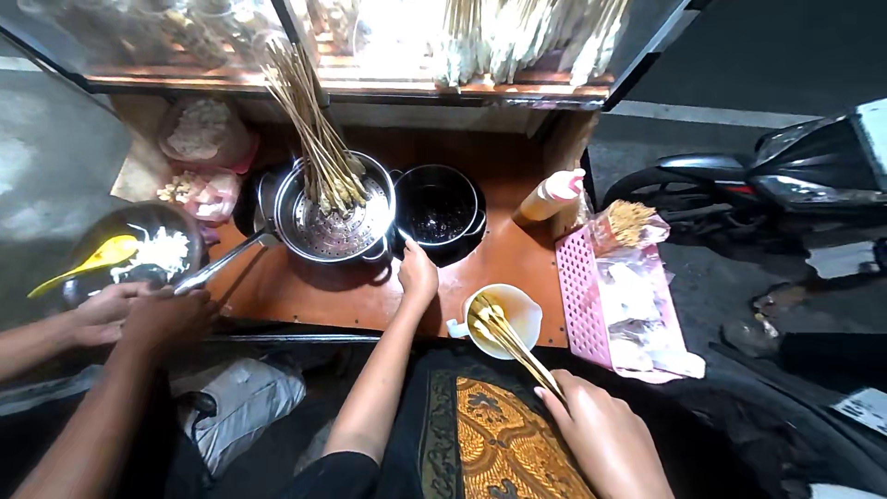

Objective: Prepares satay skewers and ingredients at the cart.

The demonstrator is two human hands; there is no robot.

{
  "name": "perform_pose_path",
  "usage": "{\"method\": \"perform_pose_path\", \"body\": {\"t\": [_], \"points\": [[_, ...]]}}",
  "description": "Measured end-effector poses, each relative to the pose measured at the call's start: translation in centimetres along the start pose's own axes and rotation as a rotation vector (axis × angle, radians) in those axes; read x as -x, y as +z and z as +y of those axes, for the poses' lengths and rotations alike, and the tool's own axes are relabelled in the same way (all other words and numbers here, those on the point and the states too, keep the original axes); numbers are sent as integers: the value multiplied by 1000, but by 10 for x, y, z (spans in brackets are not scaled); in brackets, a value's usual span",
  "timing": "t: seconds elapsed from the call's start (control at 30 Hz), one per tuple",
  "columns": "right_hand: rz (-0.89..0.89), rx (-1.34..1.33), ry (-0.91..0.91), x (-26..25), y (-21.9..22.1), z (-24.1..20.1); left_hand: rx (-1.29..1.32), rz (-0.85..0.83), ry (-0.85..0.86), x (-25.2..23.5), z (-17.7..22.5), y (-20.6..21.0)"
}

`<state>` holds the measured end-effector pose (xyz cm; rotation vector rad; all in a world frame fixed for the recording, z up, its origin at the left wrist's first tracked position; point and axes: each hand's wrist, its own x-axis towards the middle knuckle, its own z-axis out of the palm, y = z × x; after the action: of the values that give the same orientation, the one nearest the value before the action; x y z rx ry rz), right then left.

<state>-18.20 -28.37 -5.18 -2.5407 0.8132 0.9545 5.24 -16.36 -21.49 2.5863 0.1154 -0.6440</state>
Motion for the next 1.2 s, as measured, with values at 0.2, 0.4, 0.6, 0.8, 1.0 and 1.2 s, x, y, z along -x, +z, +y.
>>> {"method": "perform_pose_path", "body": {"t": [0.2,0.4,0.6,0.8,1.0,1.2], "points": [[47,-8,0,1,5,-1,111,-113,52,1,8,1],[51,-5,8,2,4,-4,158,-165,104,0,9,6],[63,6,5,0,5,-5,36,-16,20,2,3,-4],[79,17,1,0,6,-5,13,53,-30,-4,-10,-5],[57,5,14,1,5,-5,-3,-55,-26,1,-1,-1],[52,-57,44,4,8,-6,109,-138,99,0,3,4]]}}
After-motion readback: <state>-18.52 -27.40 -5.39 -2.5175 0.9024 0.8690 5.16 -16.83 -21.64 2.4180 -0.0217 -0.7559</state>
